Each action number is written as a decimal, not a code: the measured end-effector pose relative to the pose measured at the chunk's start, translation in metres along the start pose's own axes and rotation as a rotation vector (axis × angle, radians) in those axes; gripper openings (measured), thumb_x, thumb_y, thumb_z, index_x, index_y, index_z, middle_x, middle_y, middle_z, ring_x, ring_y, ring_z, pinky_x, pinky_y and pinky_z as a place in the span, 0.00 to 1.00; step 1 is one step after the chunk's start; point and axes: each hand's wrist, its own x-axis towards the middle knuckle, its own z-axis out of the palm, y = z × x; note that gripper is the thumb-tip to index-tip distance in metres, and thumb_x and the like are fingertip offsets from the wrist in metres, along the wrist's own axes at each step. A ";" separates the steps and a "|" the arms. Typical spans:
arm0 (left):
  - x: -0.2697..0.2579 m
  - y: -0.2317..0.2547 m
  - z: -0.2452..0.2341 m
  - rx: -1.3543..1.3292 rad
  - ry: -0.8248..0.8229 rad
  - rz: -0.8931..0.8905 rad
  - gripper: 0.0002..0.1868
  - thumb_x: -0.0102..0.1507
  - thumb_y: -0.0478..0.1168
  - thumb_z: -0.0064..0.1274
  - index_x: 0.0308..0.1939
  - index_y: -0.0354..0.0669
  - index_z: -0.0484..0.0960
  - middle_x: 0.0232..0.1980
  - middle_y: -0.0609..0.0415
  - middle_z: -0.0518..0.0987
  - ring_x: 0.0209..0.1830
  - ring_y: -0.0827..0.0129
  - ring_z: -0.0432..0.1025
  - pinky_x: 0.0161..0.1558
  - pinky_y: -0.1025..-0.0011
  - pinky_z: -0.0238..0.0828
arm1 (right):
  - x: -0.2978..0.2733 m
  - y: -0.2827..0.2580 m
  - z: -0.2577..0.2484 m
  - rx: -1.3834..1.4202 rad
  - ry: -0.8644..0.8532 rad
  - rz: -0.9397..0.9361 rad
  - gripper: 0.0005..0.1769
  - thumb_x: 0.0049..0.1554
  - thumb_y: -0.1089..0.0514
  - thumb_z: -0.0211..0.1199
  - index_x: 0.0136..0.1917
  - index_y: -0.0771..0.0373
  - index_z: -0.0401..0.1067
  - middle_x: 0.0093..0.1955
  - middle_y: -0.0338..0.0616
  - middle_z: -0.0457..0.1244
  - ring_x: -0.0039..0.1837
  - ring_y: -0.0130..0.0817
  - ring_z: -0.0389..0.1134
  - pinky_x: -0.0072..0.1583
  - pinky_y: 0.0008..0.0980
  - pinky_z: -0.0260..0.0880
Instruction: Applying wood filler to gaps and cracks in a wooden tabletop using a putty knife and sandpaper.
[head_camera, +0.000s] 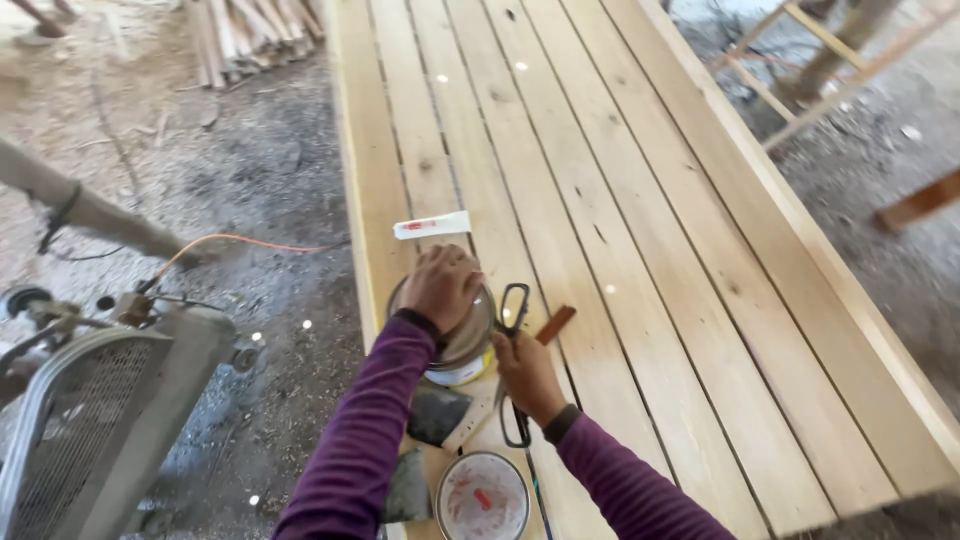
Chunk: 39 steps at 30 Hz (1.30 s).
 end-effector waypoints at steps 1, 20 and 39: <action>0.004 0.000 0.004 -0.012 -0.112 -0.040 0.14 0.66 0.48 0.53 0.45 0.42 0.84 0.50 0.46 0.80 0.56 0.53 0.71 0.59 0.53 0.66 | 0.003 0.000 -0.002 0.029 -0.004 0.010 0.22 0.63 0.47 0.57 0.38 0.69 0.70 0.27 0.56 0.64 0.31 0.51 0.69 0.35 0.48 0.65; 0.010 0.015 -0.003 -0.142 0.135 -0.038 0.14 0.69 0.47 0.50 0.34 0.43 0.78 0.40 0.51 0.76 0.47 0.57 0.71 0.53 0.57 0.67 | 0.019 0.028 -0.016 -0.016 -0.033 0.034 0.25 0.65 0.46 0.52 0.36 0.69 0.68 0.27 0.46 0.63 0.30 0.35 0.64 0.35 0.37 0.65; -0.139 0.065 -0.175 -0.072 0.704 0.314 0.25 0.76 0.58 0.30 0.30 0.49 0.63 0.35 0.55 0.70 0.35 0.62 0.66 0.37 0.59 0.64 | -0.042 0.039 -0.067 0.110 -0.039 0.022 0.25 0.69 0.45 0.51 0.39 0.65 0.68 0.31 0.36 0.60 0.32 0.24 0.57 0.35 0.27 0.58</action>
